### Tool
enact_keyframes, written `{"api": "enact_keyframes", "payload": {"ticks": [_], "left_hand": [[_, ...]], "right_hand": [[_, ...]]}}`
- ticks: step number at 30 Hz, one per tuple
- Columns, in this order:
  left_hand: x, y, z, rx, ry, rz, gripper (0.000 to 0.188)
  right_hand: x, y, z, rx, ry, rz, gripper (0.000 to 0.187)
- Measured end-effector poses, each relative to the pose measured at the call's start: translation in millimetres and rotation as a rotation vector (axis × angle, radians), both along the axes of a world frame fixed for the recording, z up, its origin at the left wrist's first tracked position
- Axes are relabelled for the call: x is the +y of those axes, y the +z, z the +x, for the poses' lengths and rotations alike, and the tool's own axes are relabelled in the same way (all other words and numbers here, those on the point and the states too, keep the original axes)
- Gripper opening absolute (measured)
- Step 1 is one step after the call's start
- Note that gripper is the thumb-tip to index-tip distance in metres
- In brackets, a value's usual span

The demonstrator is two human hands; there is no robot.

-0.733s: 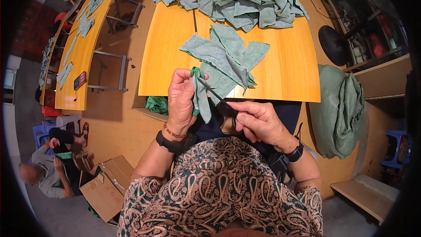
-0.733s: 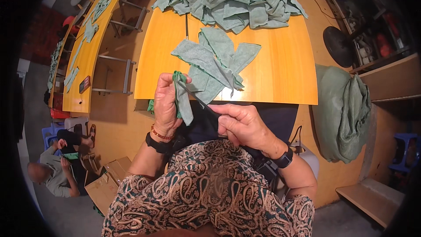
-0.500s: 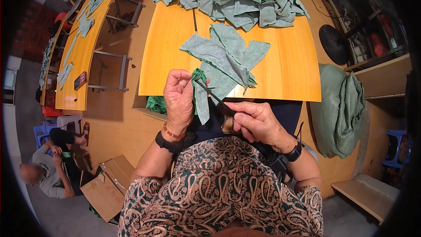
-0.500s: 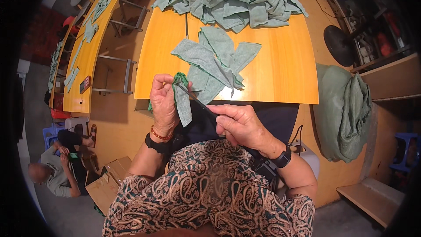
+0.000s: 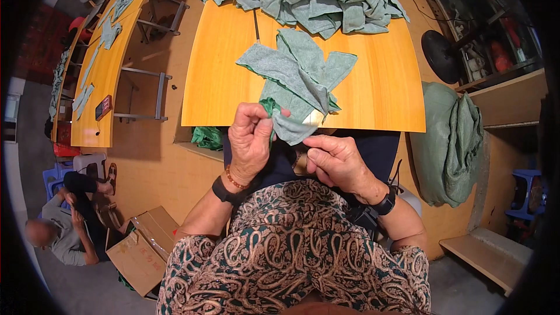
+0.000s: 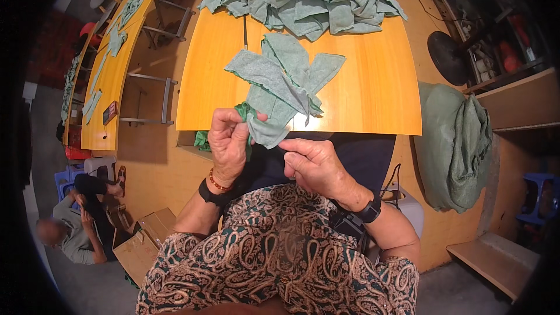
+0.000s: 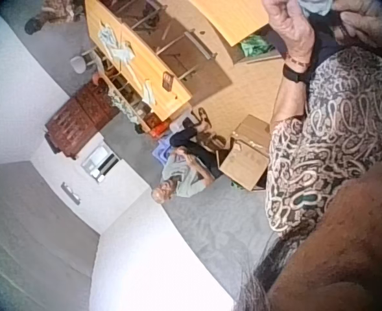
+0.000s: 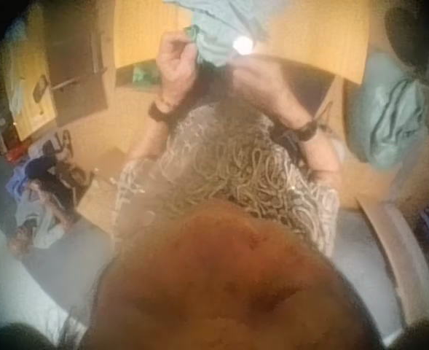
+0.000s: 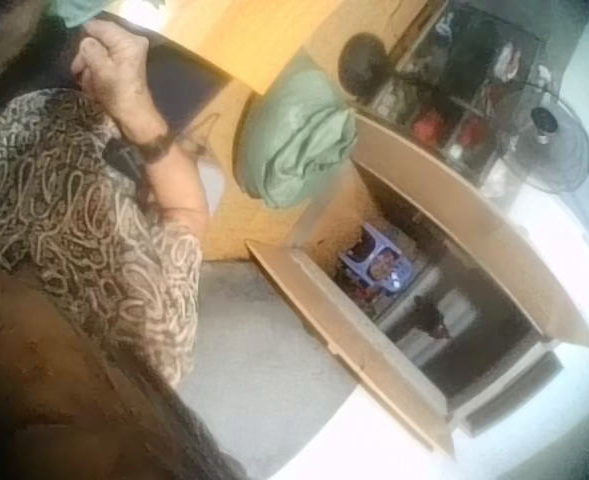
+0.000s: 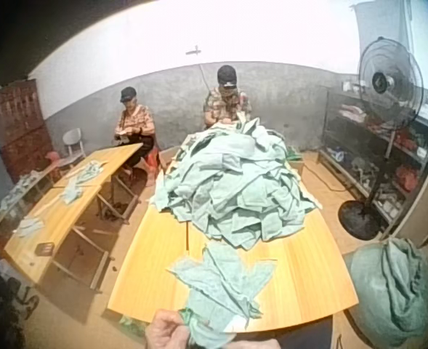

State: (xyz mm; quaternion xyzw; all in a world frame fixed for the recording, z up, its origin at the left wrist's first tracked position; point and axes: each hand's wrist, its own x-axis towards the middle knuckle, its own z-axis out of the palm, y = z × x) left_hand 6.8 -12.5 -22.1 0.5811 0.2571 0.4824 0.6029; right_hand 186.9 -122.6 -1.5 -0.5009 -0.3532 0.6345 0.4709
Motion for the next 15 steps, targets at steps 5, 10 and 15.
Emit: {"api": "enact_keyframes", "payload": {"ticks": [5, 10, 15], "left_hand": [[-9.8, -9.7, 2.9, 0.213, 0.019, 0.218, 0.009], [-12.7, -12.7, 5.2, -0.04, 0.023, -0.062, 0.016], [1.2, 7.8, 6.4, -0.209, 0.039, -0.341, 0.022]], "right_hand": [[13.9, 0.1, -9.9, 0.139, -0.063, 0.022, 0.024], [23.8, -1.7, -23.9, 0.337, -0.082, 0.058, 0.024], [17.1, -1.2, -12.1, 0.285, -0.072, -0.02, 0.028]]}}
